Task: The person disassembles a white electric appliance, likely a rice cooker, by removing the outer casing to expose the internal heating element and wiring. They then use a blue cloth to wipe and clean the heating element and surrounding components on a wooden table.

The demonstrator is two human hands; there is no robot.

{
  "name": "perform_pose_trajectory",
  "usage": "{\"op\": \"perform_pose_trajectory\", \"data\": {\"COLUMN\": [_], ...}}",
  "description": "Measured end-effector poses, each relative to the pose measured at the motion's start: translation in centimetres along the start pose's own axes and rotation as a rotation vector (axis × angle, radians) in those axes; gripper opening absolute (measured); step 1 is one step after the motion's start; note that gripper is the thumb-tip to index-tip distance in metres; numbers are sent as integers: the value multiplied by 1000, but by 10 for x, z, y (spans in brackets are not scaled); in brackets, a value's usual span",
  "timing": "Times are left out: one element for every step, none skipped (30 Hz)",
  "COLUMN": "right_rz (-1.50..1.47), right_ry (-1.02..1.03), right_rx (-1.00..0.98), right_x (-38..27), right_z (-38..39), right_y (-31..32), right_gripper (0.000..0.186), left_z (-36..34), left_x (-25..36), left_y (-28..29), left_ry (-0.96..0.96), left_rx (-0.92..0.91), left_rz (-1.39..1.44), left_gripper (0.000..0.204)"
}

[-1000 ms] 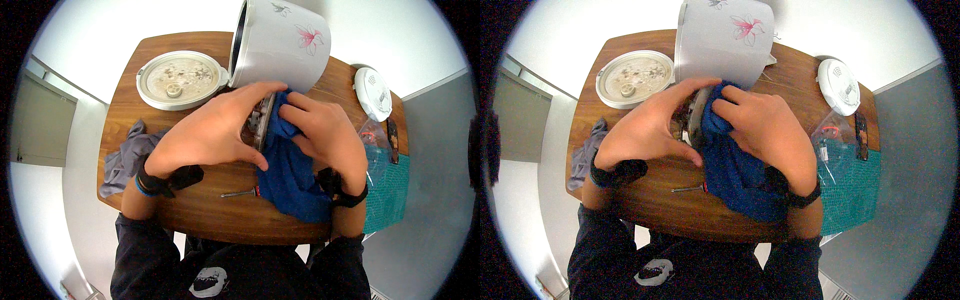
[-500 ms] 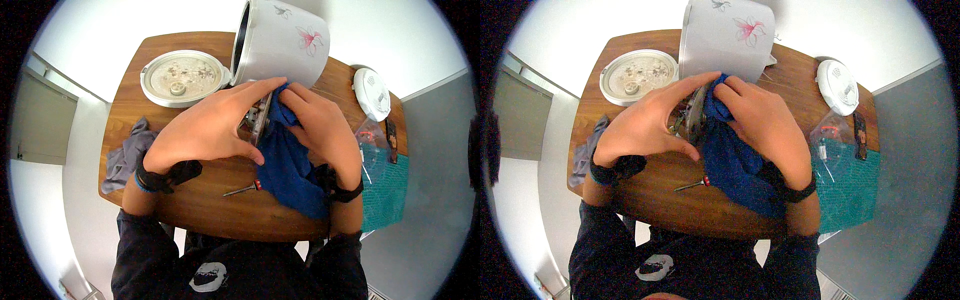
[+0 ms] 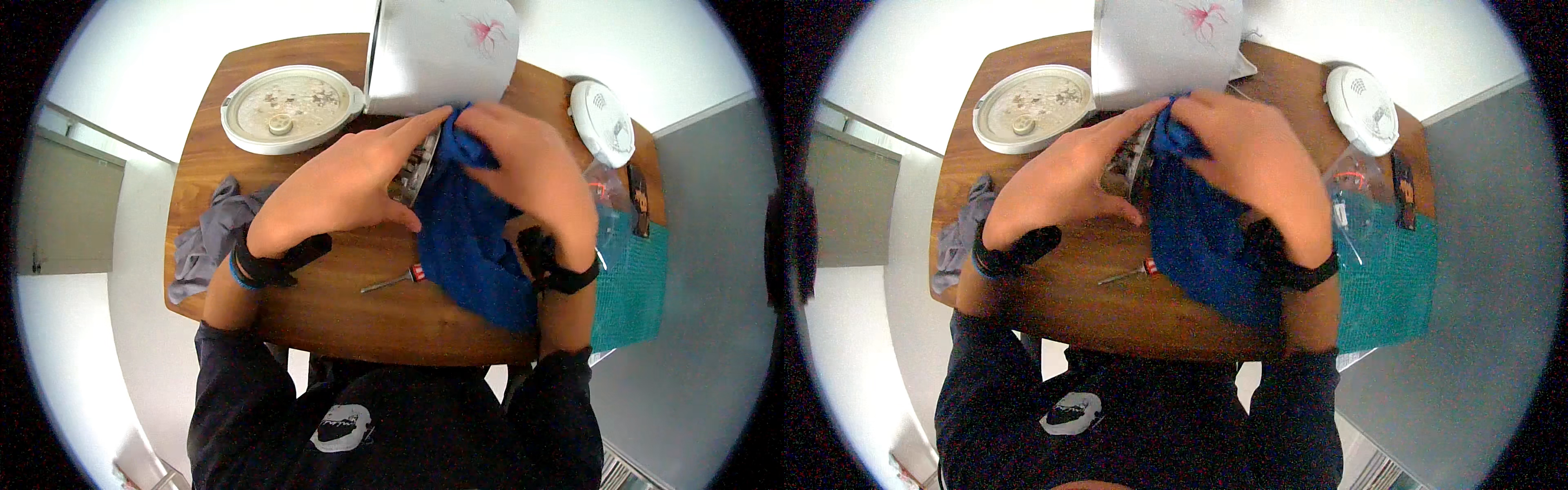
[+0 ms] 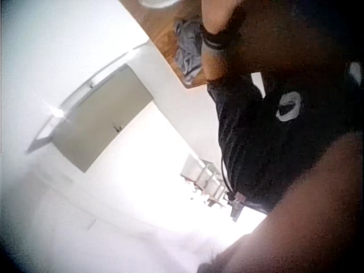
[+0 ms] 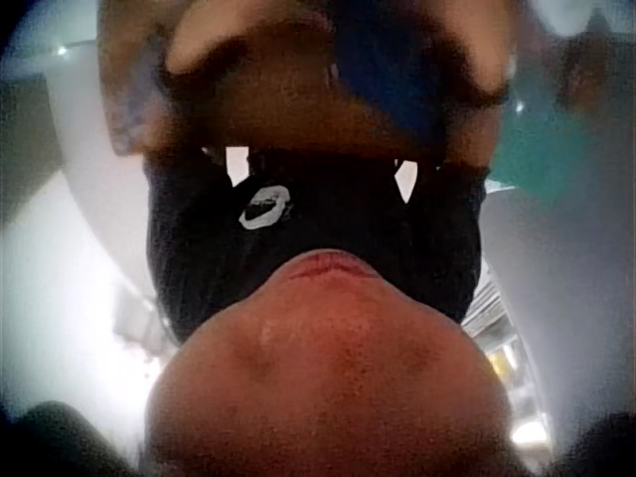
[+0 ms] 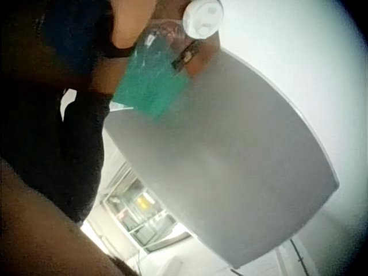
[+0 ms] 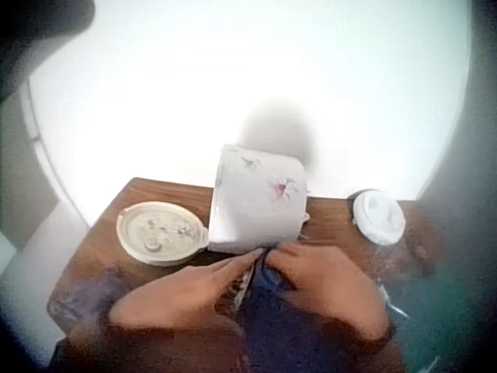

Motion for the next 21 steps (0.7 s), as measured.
{"op": "perform_pose_trajectory", "data": {"right_rz": [10, 19, 27, 37, 86, 117, 148, 179, 146, 153, 161, 168, 159, 149, 140, 117, 94, 70, 53, 35, 17], "right_ry": [-18, -54, -90, -127, -80, -48, -15, 18, 33, 59, 85, 111, 114, 119, 124, 113, 103, 95, 49, 4, -40], "right_rx": [24, 22, 19, 21, 99, 108, 121, 133, 103, 115, 128, 140, 123, 106, 89, 98, 106, 114, 79, 43, 6], "right_x": [2, 2, 1, 3, 6, 8, 9, 9, 7, 7, 7, 8, 10, 12, 14, 16, 19, 20, 21, 20, 20], "right_z": [3, 5, 6, 11, 16, 19, 21, 22, 22, 22, 22, 22, 22, 21, 21, 22, 24, 25, 26, 28, 30], "right_y": [10, 22, 34, 40, 44, 45, 48, 53, 56, 54, 51, 49, 47, 45, 43, 40, 36, 34, 31, 29, 27], "right_gripper": [39, 40, 41, 42, 40, 39, 39, 38, 35, 34, 34, 33, 33, 32, 31, 31, 31, 31, 31, 31, 31], "left_z": [2, 4, 5, 5, 5, 5, 4, 3, 4, 4, 3, 1, -1, -2, -2, -3, -3, -3, -4, -4, -6], "left_x": [1, 3, 3, 3, 3, 4, 5, 6, 6, 6, 7, 10, 12, 14, 12, 9, 8, 7, 8, 10, 13], "left_y": [-3, -6, -9, -13, -17, -20, -23, -27, -31, -35, -38, -39, -41, -42, -47, -53, -56, -58, -59, -60, -58], "left_ry": [4, 7, -12, -35, -58, -63, -69, -75, -77, -79, -80, -80, -79, -77, -114, -150, -184, -148, -112, -73, -61], "left_rx": [-20, -40, -45, -52, -58, -69, -81, -92, -91, -87, -83, -94, -103, -112, -108, -100, -91, -133, -173, -213, -231], "left_rz": [-18, -40, -49, -62, -74, -96, -121, -146, -172, -203, -234, -246, -257, -268, -312, -354, -396, -379, -360, -340, -338], "left_gripper": [123, 123, 123, 122, 122, 120, 118, 117, 112, 107, 102, 97, 92, 88, 90, 93, 95, 89, 82, 76, 73]}}
Point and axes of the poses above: each hand's wrist, its own z-axis away from the middle knuckle, its own y-axis out of the back of the hand, x = y × z, the point moved 3 cm from there along -z, towards the middle knuckle, and after that the axes turned 1 degree about -z, right-handed, at the moved point
